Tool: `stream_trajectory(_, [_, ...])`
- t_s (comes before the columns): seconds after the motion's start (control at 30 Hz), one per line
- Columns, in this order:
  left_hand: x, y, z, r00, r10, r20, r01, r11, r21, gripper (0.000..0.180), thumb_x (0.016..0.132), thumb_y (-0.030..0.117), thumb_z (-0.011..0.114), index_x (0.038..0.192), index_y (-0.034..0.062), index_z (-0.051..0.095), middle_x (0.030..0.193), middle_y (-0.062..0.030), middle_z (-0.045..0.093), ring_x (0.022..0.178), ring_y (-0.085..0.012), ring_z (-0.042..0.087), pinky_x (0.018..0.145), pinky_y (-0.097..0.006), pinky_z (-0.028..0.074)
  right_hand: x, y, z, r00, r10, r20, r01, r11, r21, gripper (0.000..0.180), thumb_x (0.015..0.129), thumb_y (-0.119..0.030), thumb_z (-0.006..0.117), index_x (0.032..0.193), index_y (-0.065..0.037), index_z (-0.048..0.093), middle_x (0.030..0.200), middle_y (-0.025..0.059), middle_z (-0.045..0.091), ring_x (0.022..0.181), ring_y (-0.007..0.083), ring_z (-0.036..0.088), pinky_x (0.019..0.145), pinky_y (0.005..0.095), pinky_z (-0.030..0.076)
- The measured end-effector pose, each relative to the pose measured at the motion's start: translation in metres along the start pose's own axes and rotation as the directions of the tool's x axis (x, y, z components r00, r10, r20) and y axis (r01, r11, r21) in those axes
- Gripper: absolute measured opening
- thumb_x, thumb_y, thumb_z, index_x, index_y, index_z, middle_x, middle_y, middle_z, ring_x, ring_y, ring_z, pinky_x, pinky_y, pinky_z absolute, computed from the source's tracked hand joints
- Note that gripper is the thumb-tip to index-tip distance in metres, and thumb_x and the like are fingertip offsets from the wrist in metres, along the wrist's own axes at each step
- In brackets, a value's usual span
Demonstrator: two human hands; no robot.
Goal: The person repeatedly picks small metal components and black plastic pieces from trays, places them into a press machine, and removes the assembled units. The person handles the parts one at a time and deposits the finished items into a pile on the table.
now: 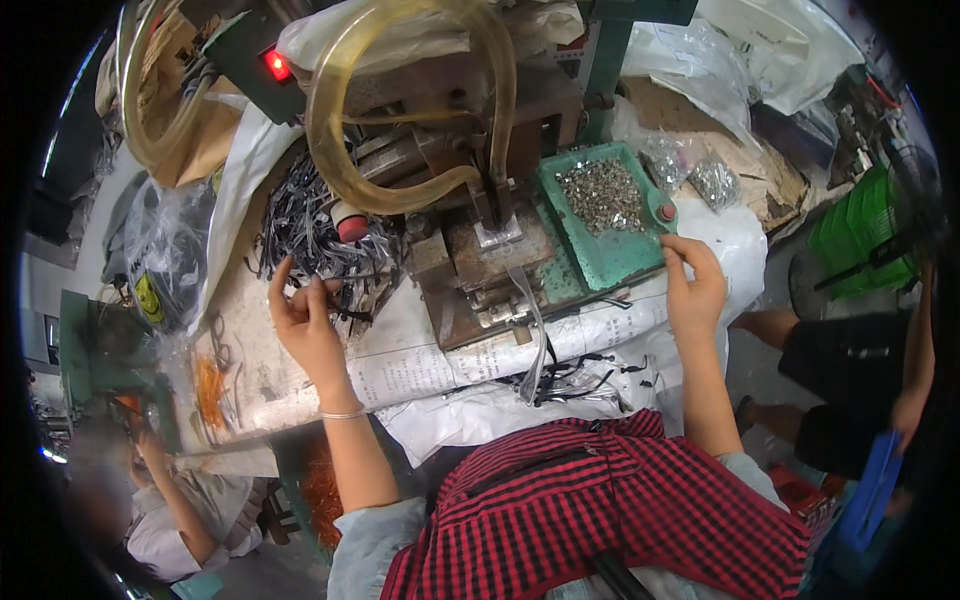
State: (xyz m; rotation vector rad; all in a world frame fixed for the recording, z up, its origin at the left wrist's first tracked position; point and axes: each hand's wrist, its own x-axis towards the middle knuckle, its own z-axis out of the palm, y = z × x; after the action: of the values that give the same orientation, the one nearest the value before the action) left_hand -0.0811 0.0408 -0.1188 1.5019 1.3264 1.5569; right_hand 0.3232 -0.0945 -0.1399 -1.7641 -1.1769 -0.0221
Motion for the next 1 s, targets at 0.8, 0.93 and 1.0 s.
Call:
stream_trajectory(0.8, [-0.034,0.100,0.058,0.699,0.715,0.030,-0.714,0.699,-0.034,0.020,0.082,-0.013,0.070,0.097,-0.0005,0.065,0.099,-0.0199,0.073,0.078,-0.0219,0.071,0.063,-0.029,0.055,0.021,-0.165,0.056,0.936,0.025,0.352,-0.310,0.533,0.787,0.054,0.085,0.003,0.068,0.136,0.003,0.050,0.116,0.0129,0.068,0.109,0.0166,0.064,0.097,0.0312,0.048])
stream_trajectory(0.93, [-0.042,0.111,0.084,0.393,0.830,0.396,-0.915,0.393,0.084,0.020,0.074,0.002,0.081,0.093,0.0045,0.074,0.103,-0.0137,0.074,0.061,-0.0153,0.060,0.050,-0.026,0.041,0.027,-0.163,0.031,0.878,-0.175,0.445,-0.279,0.568,0.774,0.057,0.085,0.002,0.067,0.140,0.002,0.048,0.133,0.0119,0.059,0.119,0.0201,0.061,0.100,0.0322,0.048])
stream_trajectory(1.0, [-0.043,0.106,0.103,0.329,0.850,0.412,-0.944,0.297,0.140,0.019,0.075,0.006,0.082,0.092,0.0064,0.073,0.099,-0.0095,0.073,0.054,-0.0111,0.054,0.047,-0.024,0.039,0.043,-0.139,0.038,0.882,-0.147,0.448,-0.258,0.646,0.719,0.057,0.085,0.000,0.068,0.140,0.000,0.050,0.133,0.0110,0.061,0.121,0.0211,0.061,0.104,0.0332,0.047])
